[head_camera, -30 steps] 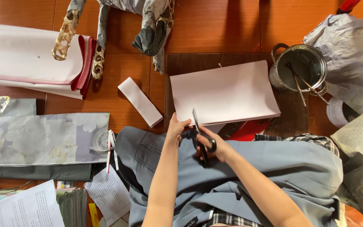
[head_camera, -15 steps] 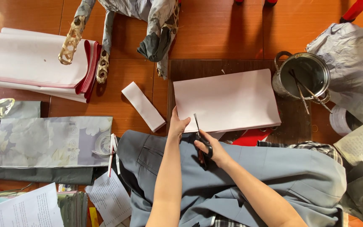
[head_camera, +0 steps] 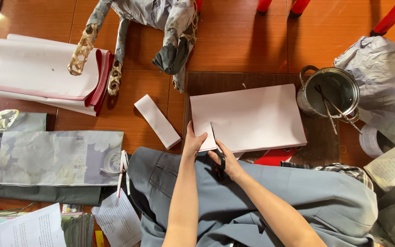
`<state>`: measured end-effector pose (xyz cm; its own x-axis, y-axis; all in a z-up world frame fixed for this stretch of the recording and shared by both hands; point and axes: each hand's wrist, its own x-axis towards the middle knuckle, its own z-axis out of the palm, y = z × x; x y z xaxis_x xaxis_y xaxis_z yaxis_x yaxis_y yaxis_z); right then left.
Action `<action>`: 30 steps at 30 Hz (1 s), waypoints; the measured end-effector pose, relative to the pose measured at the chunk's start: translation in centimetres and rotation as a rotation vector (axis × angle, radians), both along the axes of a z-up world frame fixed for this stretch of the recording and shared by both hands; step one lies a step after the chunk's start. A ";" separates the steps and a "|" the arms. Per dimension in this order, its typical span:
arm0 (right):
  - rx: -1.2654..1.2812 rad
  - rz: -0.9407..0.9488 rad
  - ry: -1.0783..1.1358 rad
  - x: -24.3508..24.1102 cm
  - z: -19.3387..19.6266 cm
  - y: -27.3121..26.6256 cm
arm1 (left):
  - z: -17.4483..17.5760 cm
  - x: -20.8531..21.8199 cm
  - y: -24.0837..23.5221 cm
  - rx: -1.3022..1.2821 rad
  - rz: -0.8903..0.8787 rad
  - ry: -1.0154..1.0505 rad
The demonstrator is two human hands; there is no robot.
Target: Cutting paper sheets into strips using scissors.
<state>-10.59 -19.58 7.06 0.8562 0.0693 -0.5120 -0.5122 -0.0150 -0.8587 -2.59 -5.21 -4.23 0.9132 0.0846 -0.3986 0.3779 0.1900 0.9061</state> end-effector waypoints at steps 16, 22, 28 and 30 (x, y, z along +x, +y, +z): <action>-0.069 0.023 -0.069 3.2 1.2 0.6 | -2.3 0.1 -0.1 0.000 -0.032 -0.059; -0.053 0.041 0.059 4.3 0.9 -0.2 | 0.1 0.2 -0.2 -0.068 0.003 0.002; 0.081 0.013 -0.011 6.1 2.8 1.1 | -1.4 -0.2 0.0 -0.079 -0.002 -0.017; 0.058 -0.046 -0.063 5.6 2.7 1.6 | 0.4 -0.4 -0.5 -0.096 0.009 -0.032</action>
